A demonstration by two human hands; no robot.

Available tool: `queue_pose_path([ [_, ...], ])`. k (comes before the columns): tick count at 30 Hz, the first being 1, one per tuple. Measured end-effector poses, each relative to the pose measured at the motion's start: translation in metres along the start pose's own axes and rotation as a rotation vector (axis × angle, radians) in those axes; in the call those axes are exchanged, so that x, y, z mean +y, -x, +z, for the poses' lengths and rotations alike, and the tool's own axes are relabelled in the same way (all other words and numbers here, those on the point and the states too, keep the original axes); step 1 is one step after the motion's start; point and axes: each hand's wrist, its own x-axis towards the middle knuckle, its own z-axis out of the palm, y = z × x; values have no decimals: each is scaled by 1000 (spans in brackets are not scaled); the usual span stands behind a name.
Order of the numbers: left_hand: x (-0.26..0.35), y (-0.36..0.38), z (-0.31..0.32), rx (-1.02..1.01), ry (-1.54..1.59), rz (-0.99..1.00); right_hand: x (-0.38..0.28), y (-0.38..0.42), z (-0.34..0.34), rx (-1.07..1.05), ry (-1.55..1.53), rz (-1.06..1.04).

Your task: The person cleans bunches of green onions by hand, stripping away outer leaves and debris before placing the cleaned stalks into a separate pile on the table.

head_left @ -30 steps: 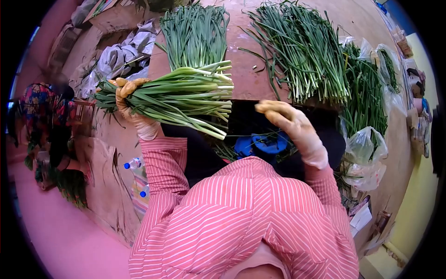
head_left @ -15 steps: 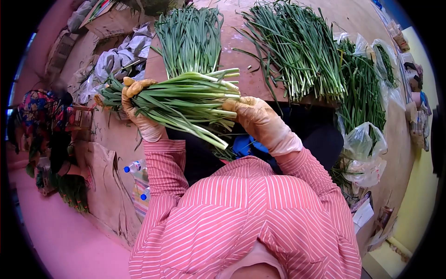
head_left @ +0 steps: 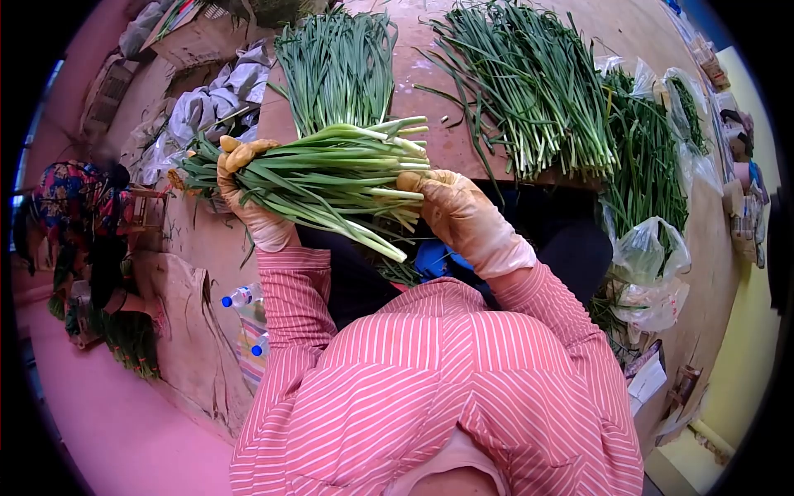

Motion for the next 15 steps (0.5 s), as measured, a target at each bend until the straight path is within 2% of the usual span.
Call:
queue_pose_path([
  [2, 1, -1, 0, -26, 117, -65, 1, 0, -7, 2, 37, -10],
  [4, 3, -2, -3, -24, 105, -44, -1, 2, -16, 3, 75, -21],
  [6, 5, -3, -5, -22, 92, -15, -6, 5, -29, -28, -1, -224],
  [7, 5, -2, -4, 0, -51, 70, -10, 8, -38, -24, 80, -291],
  [8, 6, 0, -4, 23, -194, 156, -17, 14, -50, 38, 187, -292],
  [9, 9, -1, -10, 25, -196, 162, -21, 20, -65, 77, 206, -320],
  [11, 14, -5, -19, -202, -24, 91, -24, 24, -77, 116, 224, -348],
  [13, 10, -3, -14, -126, -85, 128, -26, 27, -79, 371, 623, -345],
  [15, 7, -3, -6, -52, -143, 163, -37, 23, -48, 354, 661, -384],
])
